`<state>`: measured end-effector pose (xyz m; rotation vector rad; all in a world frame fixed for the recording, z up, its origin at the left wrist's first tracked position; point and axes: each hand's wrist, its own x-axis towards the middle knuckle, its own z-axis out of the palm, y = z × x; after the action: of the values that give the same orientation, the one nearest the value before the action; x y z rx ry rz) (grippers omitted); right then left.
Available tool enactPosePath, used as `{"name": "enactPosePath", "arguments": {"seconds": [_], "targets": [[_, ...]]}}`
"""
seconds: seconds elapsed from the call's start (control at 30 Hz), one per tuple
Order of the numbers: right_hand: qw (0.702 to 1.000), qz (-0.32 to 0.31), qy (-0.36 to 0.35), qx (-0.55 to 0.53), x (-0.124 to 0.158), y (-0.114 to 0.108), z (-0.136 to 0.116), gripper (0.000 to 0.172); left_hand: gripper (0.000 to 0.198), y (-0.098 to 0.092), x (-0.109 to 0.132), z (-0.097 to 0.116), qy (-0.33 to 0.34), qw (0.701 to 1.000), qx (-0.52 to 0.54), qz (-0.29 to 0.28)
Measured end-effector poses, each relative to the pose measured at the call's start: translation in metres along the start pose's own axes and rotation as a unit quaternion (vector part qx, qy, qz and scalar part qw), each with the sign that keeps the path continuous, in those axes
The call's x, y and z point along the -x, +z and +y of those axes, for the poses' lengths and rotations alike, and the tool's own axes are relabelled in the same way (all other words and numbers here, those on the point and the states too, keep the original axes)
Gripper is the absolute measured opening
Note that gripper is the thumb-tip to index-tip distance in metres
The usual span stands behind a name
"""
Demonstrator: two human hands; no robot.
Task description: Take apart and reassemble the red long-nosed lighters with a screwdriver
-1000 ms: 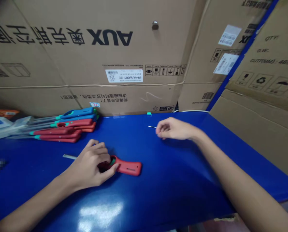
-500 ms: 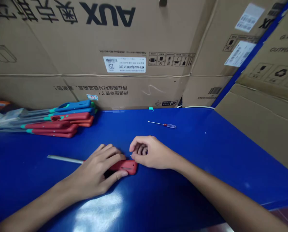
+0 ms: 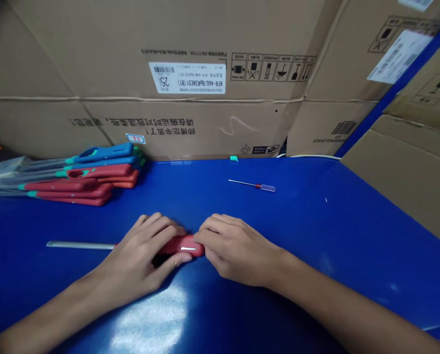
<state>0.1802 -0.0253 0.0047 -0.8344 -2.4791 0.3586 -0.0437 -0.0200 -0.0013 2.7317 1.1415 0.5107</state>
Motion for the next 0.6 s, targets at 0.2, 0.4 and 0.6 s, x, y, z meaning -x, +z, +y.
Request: {"name": "enactPosePath", "arguments": {"seconds": [0.2,0.4,0.6], "targets": [[0.999,0.004,-0.023,0.032,0.0002,0.0028,-0.0021,0.018,0.029,0.0003,0.0008,-0.0010,-0.004,1.000,-0.001,0.003],[0.999,0.031,-0.010,0.025,-0.0003,0.0003,-0.0032,0.017,0.029,0.0001,-0.0008,-0.0006,-0.007,1.000,0.010,0.000],[0.999,0.027,-0.003,0.026,-0.0001,-0.0007,-0.0033,0.017,0.027,-0.0002,-0.0001,0.0002,-0.007,1.000,0.014,0.005]]}}
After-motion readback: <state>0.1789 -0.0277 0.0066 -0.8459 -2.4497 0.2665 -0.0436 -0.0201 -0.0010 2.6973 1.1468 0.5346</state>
